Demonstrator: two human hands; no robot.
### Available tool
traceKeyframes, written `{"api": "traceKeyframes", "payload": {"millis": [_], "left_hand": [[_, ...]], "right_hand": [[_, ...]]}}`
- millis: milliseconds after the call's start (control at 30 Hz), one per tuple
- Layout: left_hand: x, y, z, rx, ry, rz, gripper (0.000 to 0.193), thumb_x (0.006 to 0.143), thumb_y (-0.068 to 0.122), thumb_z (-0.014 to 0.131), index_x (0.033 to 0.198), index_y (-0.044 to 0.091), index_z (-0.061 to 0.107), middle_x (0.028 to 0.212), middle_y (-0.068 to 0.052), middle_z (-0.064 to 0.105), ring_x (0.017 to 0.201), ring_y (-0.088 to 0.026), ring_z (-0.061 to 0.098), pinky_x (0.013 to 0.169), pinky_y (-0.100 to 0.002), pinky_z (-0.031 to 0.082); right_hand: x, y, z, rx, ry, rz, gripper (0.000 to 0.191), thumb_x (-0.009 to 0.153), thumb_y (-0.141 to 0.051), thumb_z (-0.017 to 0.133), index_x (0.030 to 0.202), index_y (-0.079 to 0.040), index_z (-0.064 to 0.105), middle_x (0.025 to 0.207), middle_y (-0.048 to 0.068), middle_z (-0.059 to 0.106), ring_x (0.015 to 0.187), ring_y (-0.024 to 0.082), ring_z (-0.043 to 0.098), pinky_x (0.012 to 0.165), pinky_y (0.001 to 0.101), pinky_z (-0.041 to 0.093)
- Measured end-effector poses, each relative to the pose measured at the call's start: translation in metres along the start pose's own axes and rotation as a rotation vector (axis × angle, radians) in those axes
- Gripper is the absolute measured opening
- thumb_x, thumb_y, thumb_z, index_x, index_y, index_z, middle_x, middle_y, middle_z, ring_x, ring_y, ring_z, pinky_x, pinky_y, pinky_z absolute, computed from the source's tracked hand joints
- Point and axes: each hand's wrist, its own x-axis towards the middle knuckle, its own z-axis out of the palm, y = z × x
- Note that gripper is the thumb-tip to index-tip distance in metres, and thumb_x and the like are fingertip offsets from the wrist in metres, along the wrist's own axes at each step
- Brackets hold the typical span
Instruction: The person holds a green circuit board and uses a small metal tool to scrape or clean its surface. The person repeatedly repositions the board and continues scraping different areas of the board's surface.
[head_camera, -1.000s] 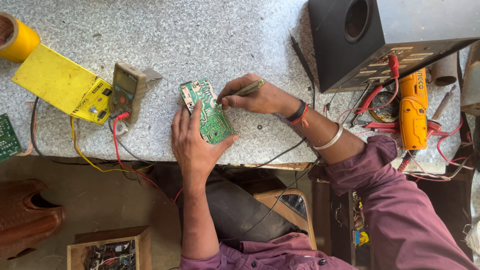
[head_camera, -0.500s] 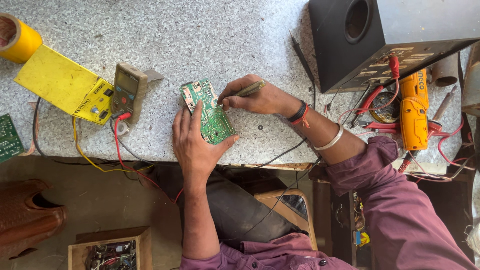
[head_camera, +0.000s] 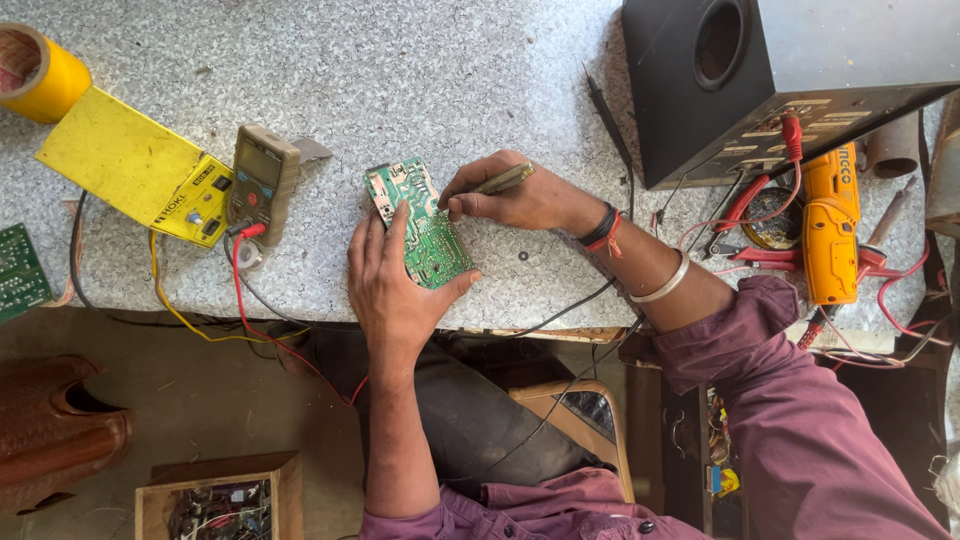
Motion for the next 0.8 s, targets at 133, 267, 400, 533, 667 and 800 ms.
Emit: {"api": "traceKeyframes", "payload": {"millis": [133,267,400,533,667,800], "left_hand": [[-0.0003,-0.0005,0.0,-0.004,0.002,0.004,0.109,0.06,0.06,0.093,0.145,0.004,0.054,0.146,-0.024,0.054,0.141,-0.042,0.044,0.114,-0.055,0.037],[-0.0003,-0.0008,0.0004,-0.002,0.006,0.013,0.108,0.06,0.06,0.093,0.145,0.004,0.055,0.146,-0.024,0.055,0.141,-0.042,0.044,0.115,-0.055,0.037],[-0.0002,-0.001,0.0007,-0.003,0.004,0.008,0.109,0.06,0.06,0.093,0.145,0.004,0.055,0.146,-0.023,0.055,0.141,-0.042,0.044,0.115,-0.055,0.037],[0.0002,-0.0012,0.0004,0.005,0.005,0.015,0.109,0.06,0.06,0.093,0.145,0.004,0.055,0.147,-0.024,0.054,0.14,-0.042,0.043,0.115,-0.055,0.037],[0.0004,-0.0007,0.0008,0.001,0.001,0.011,0.109,0.059,0.06,0.093,0.145,0.004,0.055,0.147,-0.024,0.054,0.14,-0.043,0.043,0.114,-0.054,0.037],[0.0005,-0.0006,0.0008,0.004,-0.004,0.008,0.109,0.059,0.059,0.093,0.145,0.005,0.055,0.146,-0.023,0.054,0.14,-0.042,0.044,0.114,-0.054,0.037]], "right_hand": [[-0.0008,-0.001,0.0001,0.002,0.005,0.003,0.029,0.099,-0.026,0.068,0.114,-0.003,0.075,0.097,0.007,0.08,0.093,0.017,0.076,0.084,0.0339,0.063],[-0.0008,-0.0035,0.0001,-0.016,0.008,0.012,0.028,0.099,-0.026,0.067,0.115,-0.003,0.075,0.097,0.007,0.08,0.093,0.016,0.076,0.084,0.0337,0.063],[-0.0009,-0.0051,-0.0001,-0.037,0.01,0.037,0.029,0.098,-0.027,0.067,0.114,-0.003,0.076,0.096,0.007,0.08,0.092,0.016,0.076,0.083,0.0336,0.063],[-0.0013,-0.0044,-0.0005,-0.016,0.004,0.005,0.032,0.099,-0.03,0.067,0.115,-0.003,0.075,0.098,0.007,0.08,0.094,0.016,0.077,0.085,0.0336,0.063],[-0.0015,-0.0024,-0.0008,-0.03,0.004,-0.01,0.034,0.099,-0.033,0.068,0.114,-0.003,0.075,0.099,0.008,0.08,0.095,0.017,0.077,0.085,0.0335,0.063],[-0.0016,-0.0008,-0.0006,-0.014,0.004,-0.008,0.034,0.099,-0.033,0.068,0.115,-0.003,0.075,0.099,0.007,0.08,0.095,0.017,0.077,0.085,0.0332,0.063]]}}
